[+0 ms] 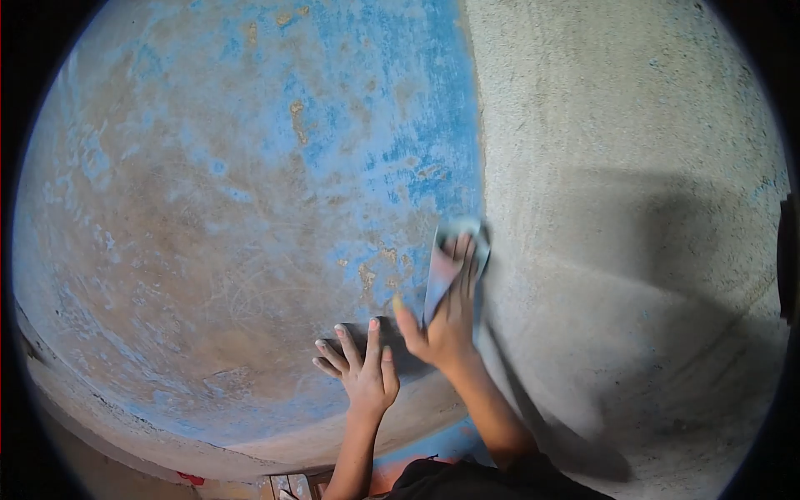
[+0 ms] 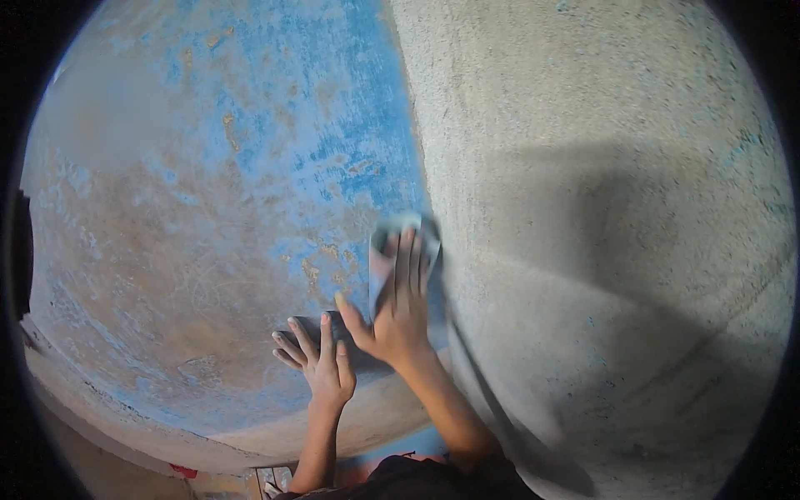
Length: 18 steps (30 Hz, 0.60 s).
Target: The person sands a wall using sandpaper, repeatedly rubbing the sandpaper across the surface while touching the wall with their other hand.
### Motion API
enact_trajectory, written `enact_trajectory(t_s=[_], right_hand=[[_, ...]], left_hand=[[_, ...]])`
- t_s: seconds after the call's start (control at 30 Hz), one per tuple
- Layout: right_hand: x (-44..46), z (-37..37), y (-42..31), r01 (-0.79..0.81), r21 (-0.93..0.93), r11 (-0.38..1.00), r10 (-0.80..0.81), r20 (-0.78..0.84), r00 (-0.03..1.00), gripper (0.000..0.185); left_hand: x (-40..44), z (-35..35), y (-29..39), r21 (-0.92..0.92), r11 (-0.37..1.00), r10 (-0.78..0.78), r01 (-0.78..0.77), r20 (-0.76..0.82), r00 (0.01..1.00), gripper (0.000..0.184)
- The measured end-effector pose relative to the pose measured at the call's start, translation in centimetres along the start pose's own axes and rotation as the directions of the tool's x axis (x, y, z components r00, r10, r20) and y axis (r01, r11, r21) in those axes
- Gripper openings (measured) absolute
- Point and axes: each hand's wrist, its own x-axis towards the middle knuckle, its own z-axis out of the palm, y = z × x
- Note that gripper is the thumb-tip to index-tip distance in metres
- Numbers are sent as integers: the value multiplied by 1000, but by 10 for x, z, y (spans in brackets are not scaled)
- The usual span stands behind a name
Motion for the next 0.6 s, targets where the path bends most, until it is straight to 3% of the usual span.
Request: enact_trajectory(t_s=[0.13, 0.27, 0.4, 0.43, 0.53, 0.6], right_hand=[[15, 4, -5, -16, 71, 997, 20, -62, 998, 91], [-62, 24, -21, -140, 34, 990, 137, 66, 988, 91], [-18, 15, -22, -64, 11, 998, 64, 25, 998, 88], [1, 13, -24, -66, 80, 995, 69, -37, 997, 81], [26, 2, -48, 27, 42, 999, -28, 35, 999, 72], [4, 8, -76, 100, 100, 990, -119, 203, 972, 63]], left_hand=[[-5, 0, -5, 50, 998, 38, -37, -12, 999, 47], [-13, 3, -12, 123, 987, 100, -102, 19, 995, 49], [-19, -2, -19, 67, 996, 50, -53, 47, 998, 47], [-21, -3, -22, 53, 998, 26, -28, 32, 999, 46], [-36, -14, -45, 60, 998, -21, 21, -9, 1000, 46], [-49, -24, -67, 84, 996, -35, 37, -26, 999, 46]])
